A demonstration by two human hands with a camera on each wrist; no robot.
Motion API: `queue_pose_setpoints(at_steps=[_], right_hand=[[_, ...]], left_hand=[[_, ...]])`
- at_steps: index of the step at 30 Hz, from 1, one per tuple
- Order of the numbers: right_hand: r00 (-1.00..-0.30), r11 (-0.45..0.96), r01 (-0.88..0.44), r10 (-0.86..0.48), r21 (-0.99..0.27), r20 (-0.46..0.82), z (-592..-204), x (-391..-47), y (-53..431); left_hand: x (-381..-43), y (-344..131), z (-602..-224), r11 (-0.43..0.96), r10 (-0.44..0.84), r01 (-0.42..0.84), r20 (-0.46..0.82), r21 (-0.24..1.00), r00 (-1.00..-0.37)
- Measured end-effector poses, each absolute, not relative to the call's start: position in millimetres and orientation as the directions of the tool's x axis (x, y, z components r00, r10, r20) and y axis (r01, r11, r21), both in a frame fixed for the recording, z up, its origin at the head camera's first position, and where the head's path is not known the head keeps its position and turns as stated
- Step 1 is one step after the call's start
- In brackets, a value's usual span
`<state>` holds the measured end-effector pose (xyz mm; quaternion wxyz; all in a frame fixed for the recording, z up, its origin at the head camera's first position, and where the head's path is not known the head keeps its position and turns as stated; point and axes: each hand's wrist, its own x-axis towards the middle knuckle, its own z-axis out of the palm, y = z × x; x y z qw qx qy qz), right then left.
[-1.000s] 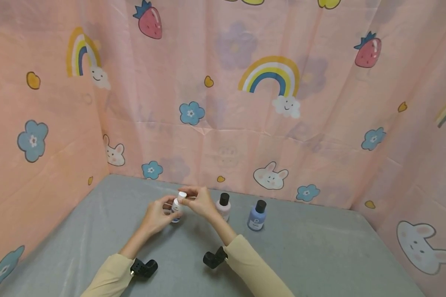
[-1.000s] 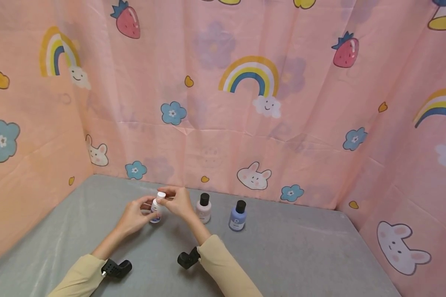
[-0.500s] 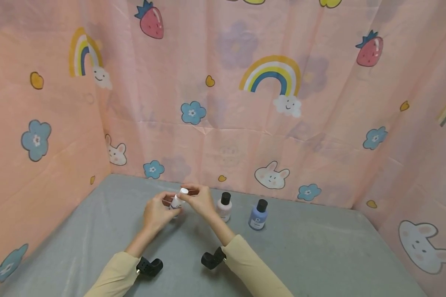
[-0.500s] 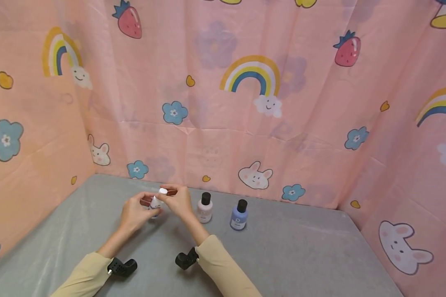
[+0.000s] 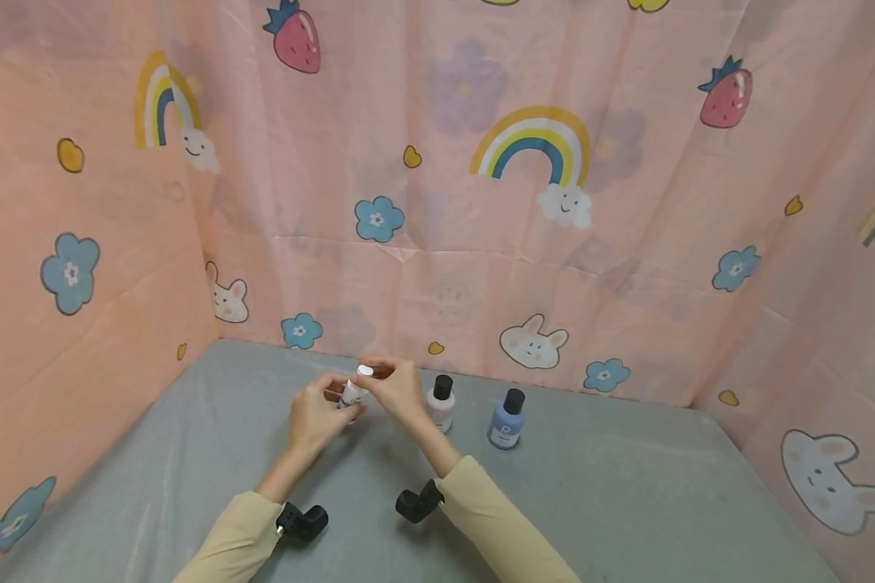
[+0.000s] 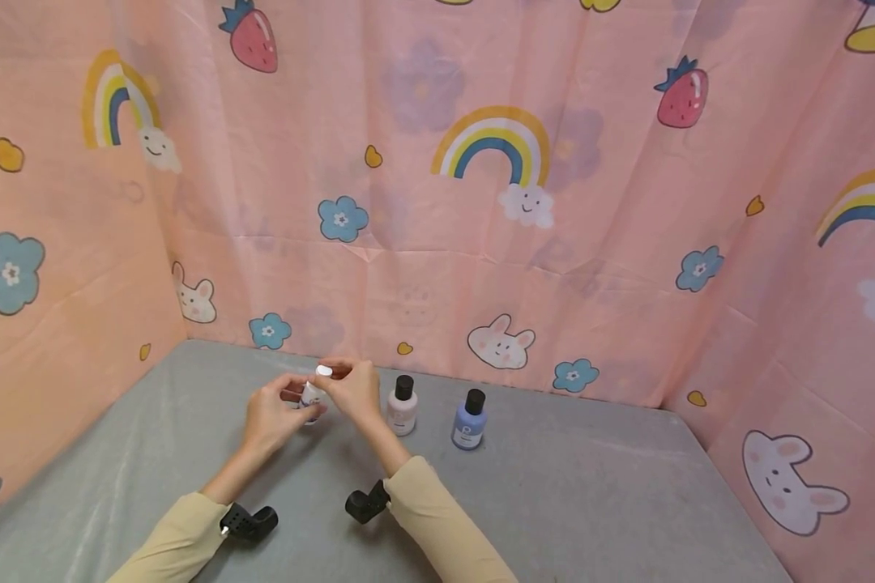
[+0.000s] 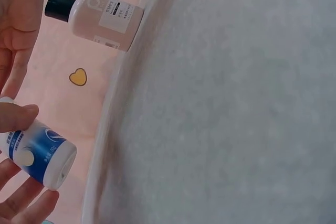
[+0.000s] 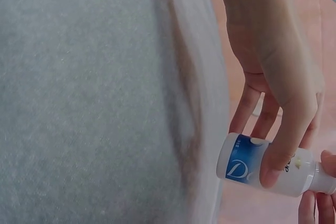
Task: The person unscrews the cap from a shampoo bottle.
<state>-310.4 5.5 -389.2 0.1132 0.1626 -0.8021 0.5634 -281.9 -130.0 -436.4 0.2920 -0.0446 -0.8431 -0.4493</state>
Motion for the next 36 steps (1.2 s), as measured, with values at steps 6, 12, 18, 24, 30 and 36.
queue_pose_setpoints(at_steps=[6, 12, 18, 24, 30, 36], right_hand=[[-0.917, 0.315, -0.399, -0.159, -0.861, 0.366, -391.2, -311.3, 6.5], [-0.917, 0.330, -0.397, -0.195, -0.857, 0.349, -390.9, -310.7, 9.2], [-0.919, 0.326, -0.376, -0.248, -0.867, 0.305, -392.4, -311.5, 14.4], [-0.910, 0.337, -0.384, -0.297, -0.860, 0.290, -391.4, -311.3, 18.2], [-0.909, 0.328, -0.375, -0.315, -0.867, 0.274, -389.1, -311.7, 20.2], [-0.928, 0.336, -0.348, -0.259, -0.875, 0.270, -390.0, -312.6, 18.8]], left_hand=[[-282.6, -131.3, -437.4, 0.560, -0.154, 0.354, 0.514, 0.749, -0.844], [-282.5, -133.8, -437.4, 0.528, -0.104, 0.370, 0.491, 0.764, -0.865], [-281.3, -137.2, -437.2, 0.545, -0.030, 0.368, 0.456, 0.754, -0.889], [-281.1, -138.2, -437.3, 0.553, -0.009, 0.354, 0.430, 0.754, -0.903], [-282.0, -135.9, -435.9, 0.541, -0.056, 0.309, 0.401, 0.782, -0.915], [-281.2, -132.2, -432.5, 0.605, -0.124, 0.285, 0.442, 0.743, -0.889]])
